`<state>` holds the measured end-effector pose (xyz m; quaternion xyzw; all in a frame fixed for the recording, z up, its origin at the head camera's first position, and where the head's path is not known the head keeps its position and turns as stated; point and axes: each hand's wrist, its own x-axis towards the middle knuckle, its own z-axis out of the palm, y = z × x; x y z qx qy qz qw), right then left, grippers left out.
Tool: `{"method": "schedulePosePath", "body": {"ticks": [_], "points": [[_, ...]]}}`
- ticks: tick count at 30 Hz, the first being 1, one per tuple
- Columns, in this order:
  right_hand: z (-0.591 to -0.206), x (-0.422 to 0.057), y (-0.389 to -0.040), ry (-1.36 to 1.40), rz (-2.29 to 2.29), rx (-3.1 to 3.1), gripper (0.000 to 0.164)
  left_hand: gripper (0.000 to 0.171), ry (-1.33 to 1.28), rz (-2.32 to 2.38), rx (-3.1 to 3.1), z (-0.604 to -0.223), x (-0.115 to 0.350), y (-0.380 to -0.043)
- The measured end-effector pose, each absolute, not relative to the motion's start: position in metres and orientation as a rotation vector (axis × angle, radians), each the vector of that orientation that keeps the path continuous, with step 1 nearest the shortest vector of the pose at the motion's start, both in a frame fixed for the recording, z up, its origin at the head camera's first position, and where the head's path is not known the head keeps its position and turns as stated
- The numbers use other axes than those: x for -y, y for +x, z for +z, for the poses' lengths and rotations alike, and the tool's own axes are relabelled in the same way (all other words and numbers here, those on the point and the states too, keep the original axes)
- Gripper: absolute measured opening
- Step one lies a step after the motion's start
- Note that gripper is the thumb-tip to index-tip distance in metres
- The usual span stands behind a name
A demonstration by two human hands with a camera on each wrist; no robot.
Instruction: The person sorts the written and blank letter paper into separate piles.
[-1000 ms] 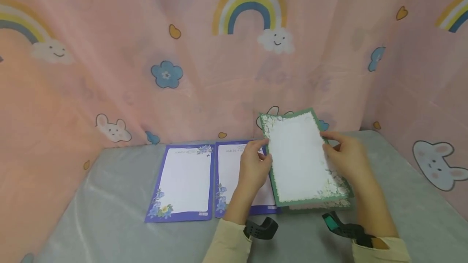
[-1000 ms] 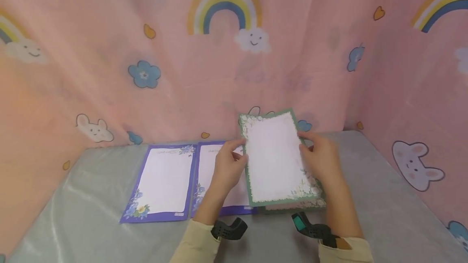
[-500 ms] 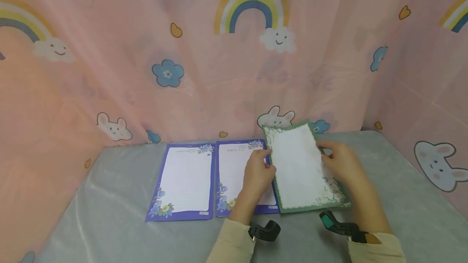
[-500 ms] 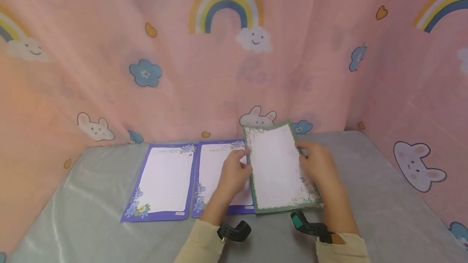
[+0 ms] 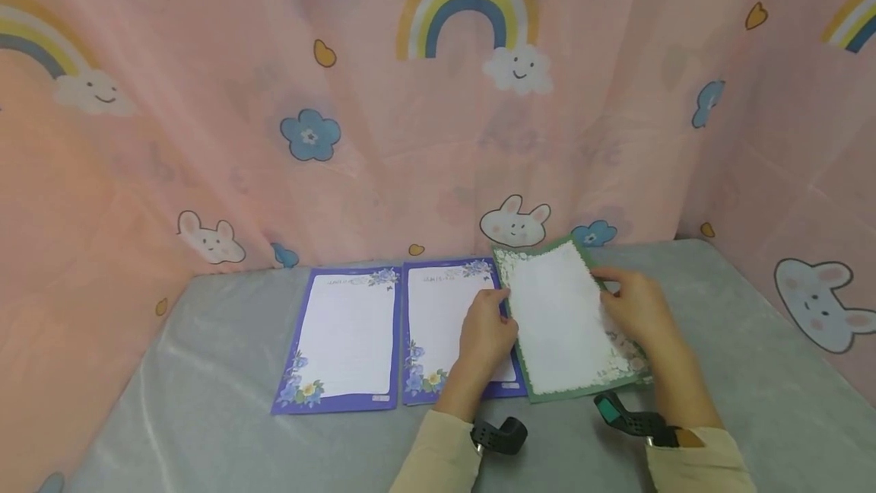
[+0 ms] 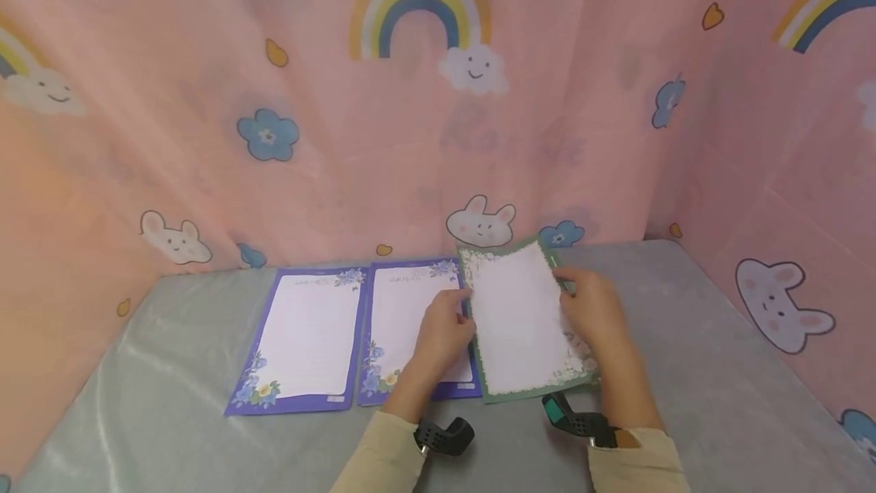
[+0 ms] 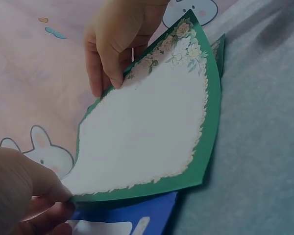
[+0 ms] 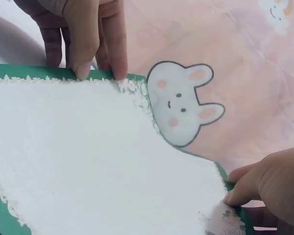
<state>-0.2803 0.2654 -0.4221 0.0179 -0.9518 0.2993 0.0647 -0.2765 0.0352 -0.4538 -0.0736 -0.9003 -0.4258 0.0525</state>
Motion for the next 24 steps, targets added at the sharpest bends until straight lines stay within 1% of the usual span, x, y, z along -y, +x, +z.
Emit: {"method": "schedulePosePath", "body": {"ticks": [13,24], "points": [[-0.436,-0.271,-0.282,-0.03,0.927,2.841,0.043,0.047,-0.302,-1.157,2.855,-0.46,-0.04,-0.277],[-0.441,-0.276,-0.284,-0.085,0.848,2.898,0.043,0.044,-0.343,-1.013,2.906,-0.463,-0.043,-0.274]]}}
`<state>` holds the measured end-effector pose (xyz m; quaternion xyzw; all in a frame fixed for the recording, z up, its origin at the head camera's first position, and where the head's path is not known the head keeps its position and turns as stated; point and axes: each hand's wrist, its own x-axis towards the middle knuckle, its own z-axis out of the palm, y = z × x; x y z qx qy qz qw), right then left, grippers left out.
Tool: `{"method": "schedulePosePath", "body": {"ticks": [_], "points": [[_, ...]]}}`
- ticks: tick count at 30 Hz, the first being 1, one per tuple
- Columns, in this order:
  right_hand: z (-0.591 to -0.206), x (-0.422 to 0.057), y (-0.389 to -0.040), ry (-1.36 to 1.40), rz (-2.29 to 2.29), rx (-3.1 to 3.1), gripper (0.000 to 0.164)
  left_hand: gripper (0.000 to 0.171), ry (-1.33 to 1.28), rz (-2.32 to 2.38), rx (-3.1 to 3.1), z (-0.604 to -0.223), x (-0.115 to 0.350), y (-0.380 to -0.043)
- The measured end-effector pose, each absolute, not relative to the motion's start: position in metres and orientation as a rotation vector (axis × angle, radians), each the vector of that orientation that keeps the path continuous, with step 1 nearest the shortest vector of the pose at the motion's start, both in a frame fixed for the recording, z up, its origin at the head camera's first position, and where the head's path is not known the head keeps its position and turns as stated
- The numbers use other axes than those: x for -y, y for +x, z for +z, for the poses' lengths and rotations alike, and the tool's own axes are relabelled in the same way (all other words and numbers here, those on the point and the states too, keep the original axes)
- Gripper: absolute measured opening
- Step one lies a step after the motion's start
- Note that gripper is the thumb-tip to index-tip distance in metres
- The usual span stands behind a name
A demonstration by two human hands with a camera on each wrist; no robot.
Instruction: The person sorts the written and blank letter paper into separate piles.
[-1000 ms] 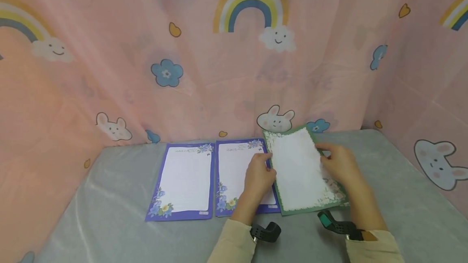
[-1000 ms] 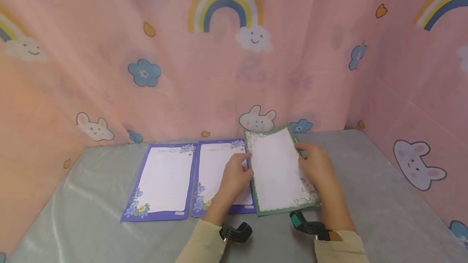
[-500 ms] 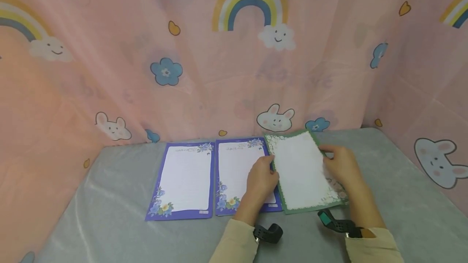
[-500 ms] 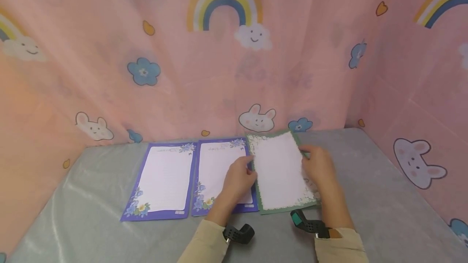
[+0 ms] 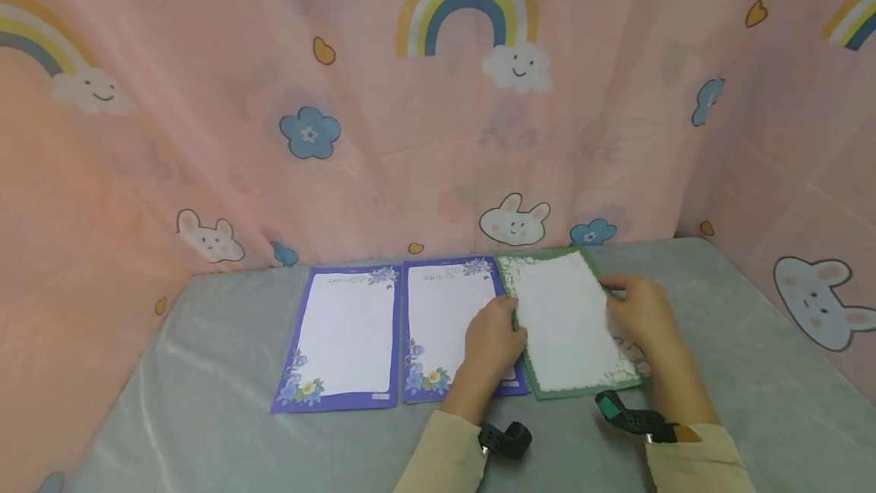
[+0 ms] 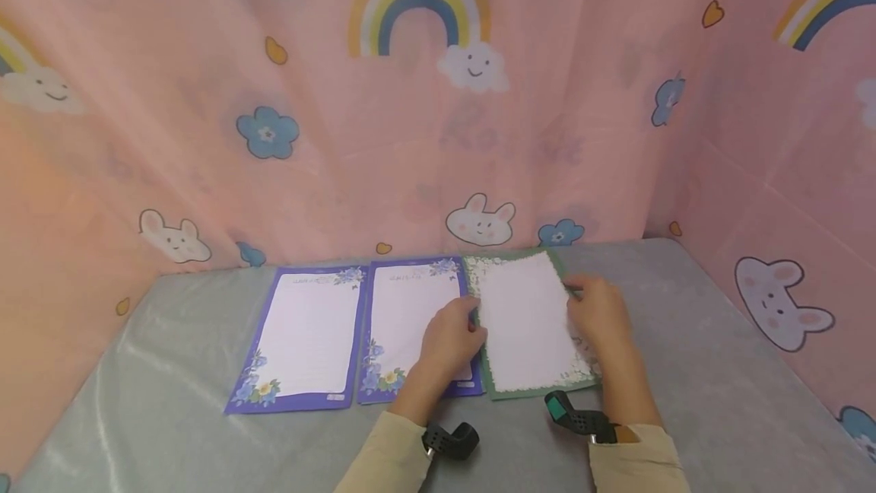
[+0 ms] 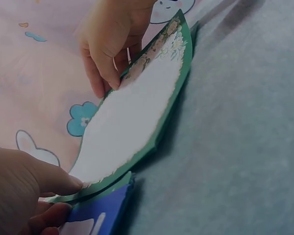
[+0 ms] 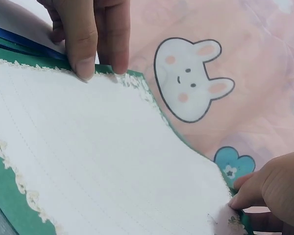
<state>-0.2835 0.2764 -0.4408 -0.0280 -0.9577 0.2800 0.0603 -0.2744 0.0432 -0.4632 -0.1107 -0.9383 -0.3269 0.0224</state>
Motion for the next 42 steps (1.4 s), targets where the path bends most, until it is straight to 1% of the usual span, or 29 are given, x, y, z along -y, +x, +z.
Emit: {"method": "schedulePosePath", "body": {"ticks": [14,22,33,42], "points": [[-0.449,-0.276,-0.284,-0.218,0.87,2.929,0.045,0.045,-0.363,-0.917,2.945,-0.461,-0.048,-0.271],[-0.451,-0.277,-0.282,-0.223,0.866,2.934,0.045,0.046,-0.368,-0.916,2.959,-0.46,-0.05,-0.27],[-0.452,-0.278,-0.281,-0.212,0.878,2.934,0.044,0.046,-0.313,-0.978,2.915,-0.461,-0.052,-0.269],[-0.453,-0.282,-0.282,-0.206,0.939,2.936,0.044,0.036,-0.264,-1.083,2.844,-0.466,-0.051,-0.27]]}}
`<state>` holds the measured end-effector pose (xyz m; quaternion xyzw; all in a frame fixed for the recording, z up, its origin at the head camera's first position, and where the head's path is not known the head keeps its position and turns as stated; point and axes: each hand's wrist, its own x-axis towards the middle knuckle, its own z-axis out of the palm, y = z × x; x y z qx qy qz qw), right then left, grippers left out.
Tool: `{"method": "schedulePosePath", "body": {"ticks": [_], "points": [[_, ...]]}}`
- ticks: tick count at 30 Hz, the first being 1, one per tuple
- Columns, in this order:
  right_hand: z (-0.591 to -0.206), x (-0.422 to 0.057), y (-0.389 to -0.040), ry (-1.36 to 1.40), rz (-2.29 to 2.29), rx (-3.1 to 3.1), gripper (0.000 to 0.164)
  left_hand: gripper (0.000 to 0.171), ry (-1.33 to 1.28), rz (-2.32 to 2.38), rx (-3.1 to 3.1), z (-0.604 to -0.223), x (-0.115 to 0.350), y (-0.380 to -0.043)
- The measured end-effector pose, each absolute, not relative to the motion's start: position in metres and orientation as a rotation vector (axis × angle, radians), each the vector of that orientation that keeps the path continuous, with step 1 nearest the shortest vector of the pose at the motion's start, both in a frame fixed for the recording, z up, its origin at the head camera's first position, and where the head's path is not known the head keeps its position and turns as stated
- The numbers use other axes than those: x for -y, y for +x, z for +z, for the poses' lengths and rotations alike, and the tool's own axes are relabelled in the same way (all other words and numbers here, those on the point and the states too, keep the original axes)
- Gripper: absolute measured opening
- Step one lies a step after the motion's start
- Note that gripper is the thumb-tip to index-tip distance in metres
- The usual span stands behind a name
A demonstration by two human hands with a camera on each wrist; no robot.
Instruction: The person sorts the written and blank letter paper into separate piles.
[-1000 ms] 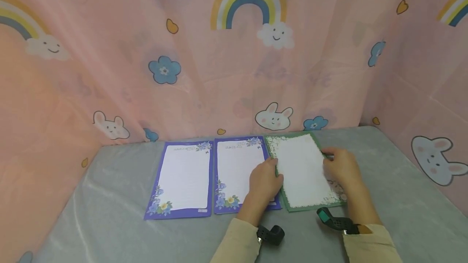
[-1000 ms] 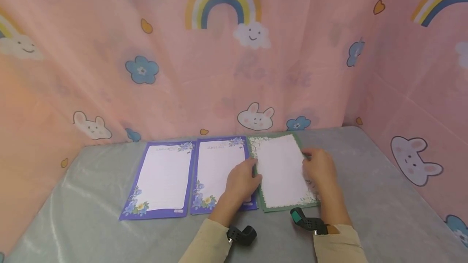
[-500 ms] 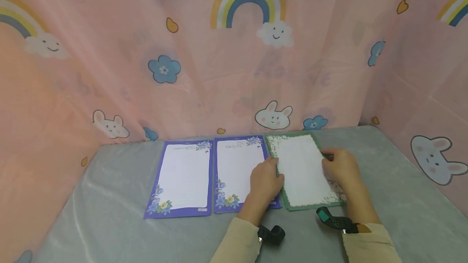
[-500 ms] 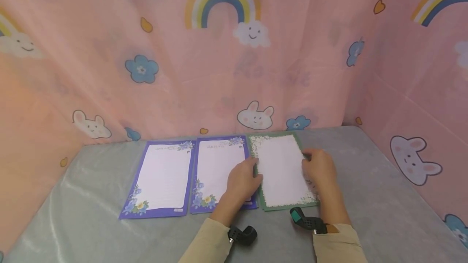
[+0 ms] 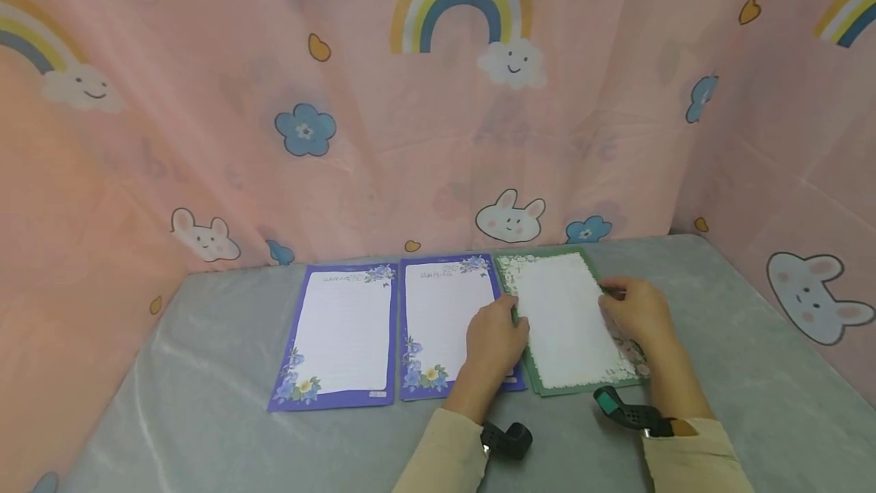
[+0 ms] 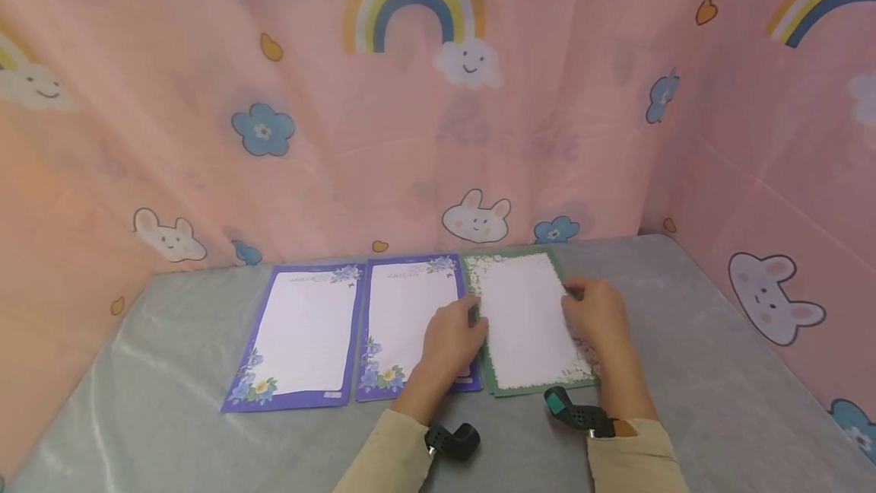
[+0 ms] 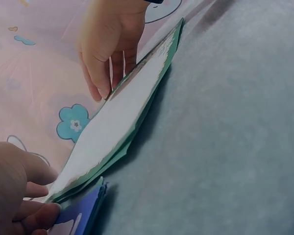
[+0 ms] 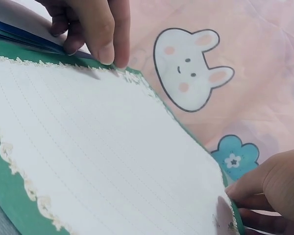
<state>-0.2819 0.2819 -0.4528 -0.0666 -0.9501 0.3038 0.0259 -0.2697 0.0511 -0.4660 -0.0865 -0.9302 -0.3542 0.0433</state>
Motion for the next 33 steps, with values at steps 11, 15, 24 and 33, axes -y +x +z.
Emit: {"method": "schedulePosePath", "body": {"ticks": [11,15,24,33], "points": [[-0.452,-0.279,-0.282,-0.221,0.961,2.927,0.045,0.04,-0.295,-1.027,2.869,-0.466,-0.051,-0.271],[-0.453,-0.28,-0.282,-0.213,0.952,2.925,0.043,0.04,-0.303,-1.016,2.865,-0.466,-0.05,-0.27],[-0.456,-0.28,-0.283,-0.226,0.924,2.92,0.04,0.042,-0.317,-1.015,2.885,-0.466,-0.05,-0.27],[-0.464,-0.277,-0.283,-0.194,0.843,2.857,0.035,0.041,-0.311,-0.995,2.914,-0.467,-0.051,-0.27]]}}
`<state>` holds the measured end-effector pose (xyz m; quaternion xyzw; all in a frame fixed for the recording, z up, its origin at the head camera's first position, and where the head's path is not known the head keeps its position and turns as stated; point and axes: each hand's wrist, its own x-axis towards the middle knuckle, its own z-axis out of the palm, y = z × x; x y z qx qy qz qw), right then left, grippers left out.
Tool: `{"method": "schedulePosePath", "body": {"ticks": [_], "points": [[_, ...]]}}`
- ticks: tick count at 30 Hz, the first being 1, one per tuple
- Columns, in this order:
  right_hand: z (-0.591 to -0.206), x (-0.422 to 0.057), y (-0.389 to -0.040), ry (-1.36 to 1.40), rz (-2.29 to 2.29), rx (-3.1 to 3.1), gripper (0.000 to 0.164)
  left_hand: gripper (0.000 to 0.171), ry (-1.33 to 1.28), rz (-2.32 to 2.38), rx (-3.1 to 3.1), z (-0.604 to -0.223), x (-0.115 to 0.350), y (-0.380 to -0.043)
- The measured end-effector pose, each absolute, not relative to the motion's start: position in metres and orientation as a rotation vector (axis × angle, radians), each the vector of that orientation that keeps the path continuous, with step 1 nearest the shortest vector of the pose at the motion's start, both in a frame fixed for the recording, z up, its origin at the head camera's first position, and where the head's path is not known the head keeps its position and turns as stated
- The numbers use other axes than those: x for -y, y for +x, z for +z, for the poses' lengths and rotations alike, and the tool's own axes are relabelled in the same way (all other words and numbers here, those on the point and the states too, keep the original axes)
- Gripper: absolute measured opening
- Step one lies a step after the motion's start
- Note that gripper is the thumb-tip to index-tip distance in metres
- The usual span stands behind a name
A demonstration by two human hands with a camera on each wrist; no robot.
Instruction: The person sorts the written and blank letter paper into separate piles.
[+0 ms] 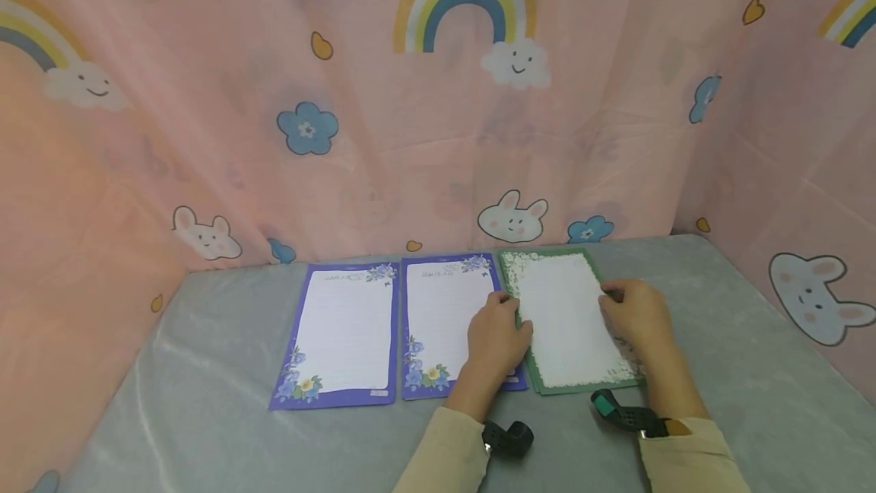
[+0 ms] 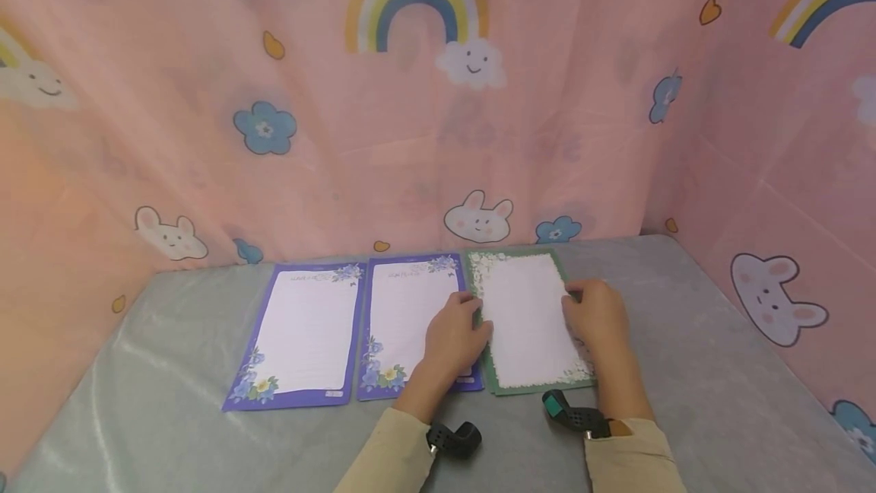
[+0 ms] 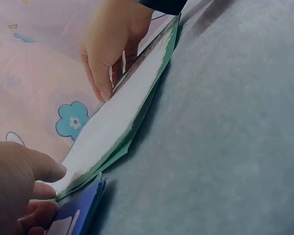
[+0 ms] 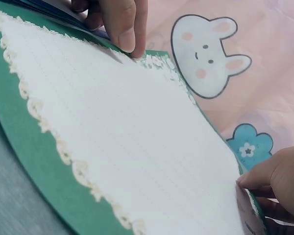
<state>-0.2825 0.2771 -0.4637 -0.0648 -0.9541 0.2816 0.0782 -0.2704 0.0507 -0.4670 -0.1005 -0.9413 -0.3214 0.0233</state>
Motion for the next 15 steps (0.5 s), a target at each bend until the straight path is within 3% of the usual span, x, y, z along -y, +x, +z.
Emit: {"method": "schedulePosePath", "body": {"ticks": [15], "points": [[-0.4698,-0.2772,-0.2869,-0.212,0.799,2.807,0.032,0.04,-0.292,-1.058,2.921,-0.4657,-0.0501,-0.2712]]}}
